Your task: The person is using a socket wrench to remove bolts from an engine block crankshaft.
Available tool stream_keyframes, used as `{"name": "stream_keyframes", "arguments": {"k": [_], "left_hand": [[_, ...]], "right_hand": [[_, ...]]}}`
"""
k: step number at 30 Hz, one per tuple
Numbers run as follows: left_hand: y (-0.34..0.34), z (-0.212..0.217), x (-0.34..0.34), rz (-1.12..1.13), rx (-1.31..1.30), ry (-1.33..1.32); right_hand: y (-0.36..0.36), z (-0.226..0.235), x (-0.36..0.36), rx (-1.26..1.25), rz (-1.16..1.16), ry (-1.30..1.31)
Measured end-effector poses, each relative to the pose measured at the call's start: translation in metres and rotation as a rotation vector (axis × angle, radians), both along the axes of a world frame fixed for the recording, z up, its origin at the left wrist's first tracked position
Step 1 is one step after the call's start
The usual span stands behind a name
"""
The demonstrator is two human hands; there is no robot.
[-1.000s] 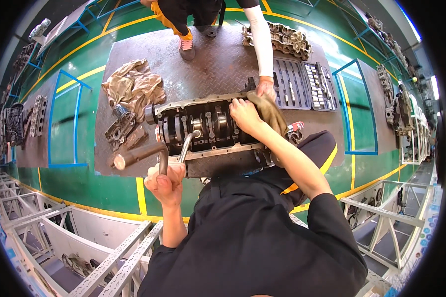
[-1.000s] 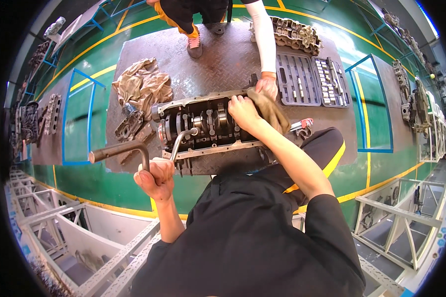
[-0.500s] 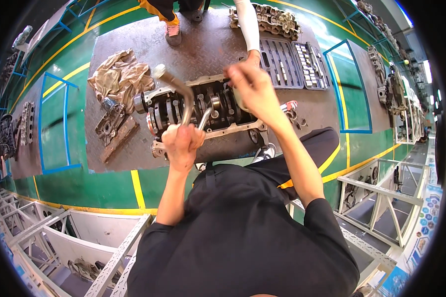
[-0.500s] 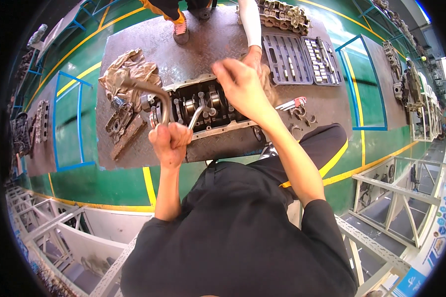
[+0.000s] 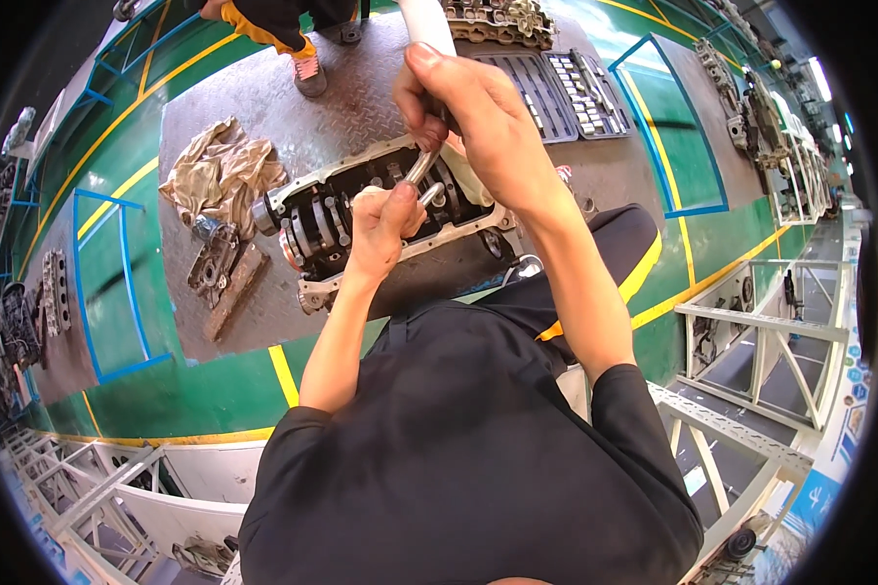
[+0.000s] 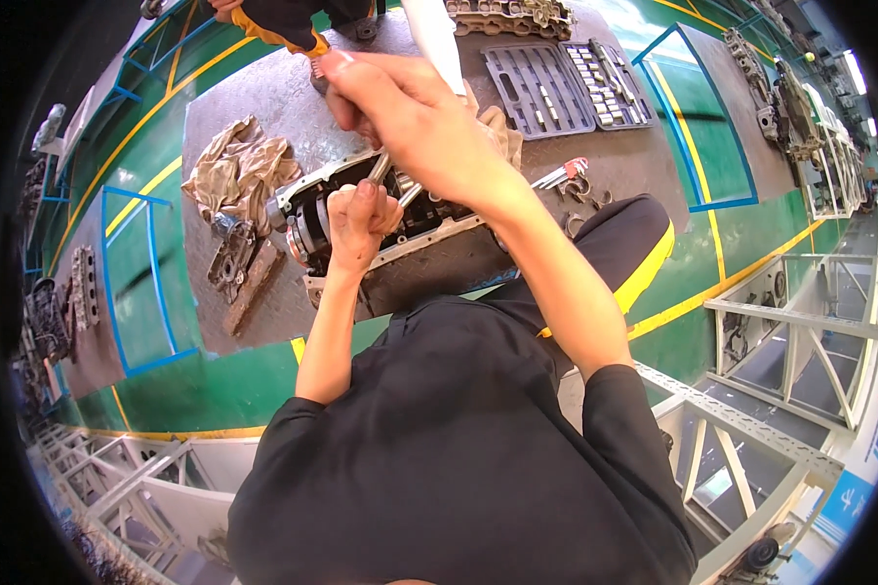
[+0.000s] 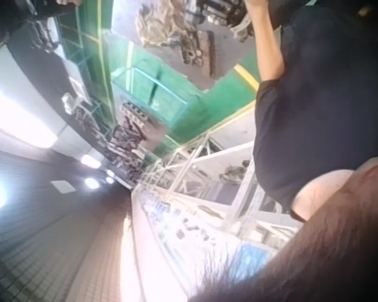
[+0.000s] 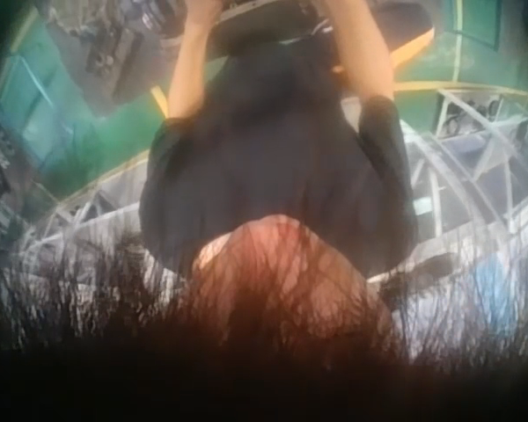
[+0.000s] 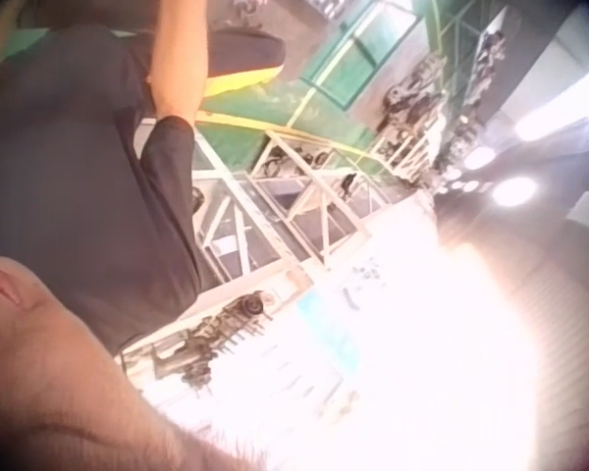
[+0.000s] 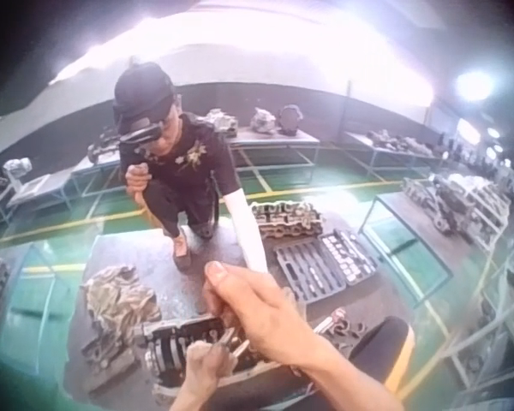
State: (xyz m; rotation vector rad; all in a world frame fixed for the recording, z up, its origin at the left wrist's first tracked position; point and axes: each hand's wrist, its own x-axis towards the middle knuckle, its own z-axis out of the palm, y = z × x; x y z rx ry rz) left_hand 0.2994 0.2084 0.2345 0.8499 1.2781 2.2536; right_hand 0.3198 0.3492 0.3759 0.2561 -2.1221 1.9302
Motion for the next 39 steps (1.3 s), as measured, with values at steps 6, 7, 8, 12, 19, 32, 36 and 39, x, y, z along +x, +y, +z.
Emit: {"name": "stream_keyframes", "arguments": {"k": [6, 7, 8, 12, 19, 32, 36, 39], "left_hand": [[0.005, -0.005, -0.011, -0.027, -0.053, 0.019], [0.008, -0.003, -0.012, -0.043, -0.083, 0.019], [0.009, -0.001, -0.010, -0.033, -0.135, 0.047], [0.012, 0.005, 0.013, 0.060, -0.335, 0.378], [0.005, 0.004, 0.016, 0.078, -0.269, 0.327], [0.016, 0.001, -0.019, 0.098, -0.207, 0.033], [0.019, 0.007, -0.009, -0.091, -0.282, 0.084], [0.022, 0.008, -0.010, -0.085, -0.275, 0.073]], "right_hand": [[0.016, -0.010, -0.001, 0.060, -0.015, -0.119], [0.024, -0.011, -0.005, -0.157, 0.073, -0.125], [0.031, -0.011, -0.012, -0.374, 0.159, -0.128], [0.090, -0.107, -0.072, 0.574, -0.139, -0.460], [0.065, -0.216, -0.090, 1.234, 0.236, -0.283], [0.049, 0.002, 0.001, -0.149, -0.019, 0.101], [0.018, 0.019, 0.008, -0.018, -0.102, -0.005], [0.029, 0.002, 0.006, -0.055, -0.140, -0.010]]}}
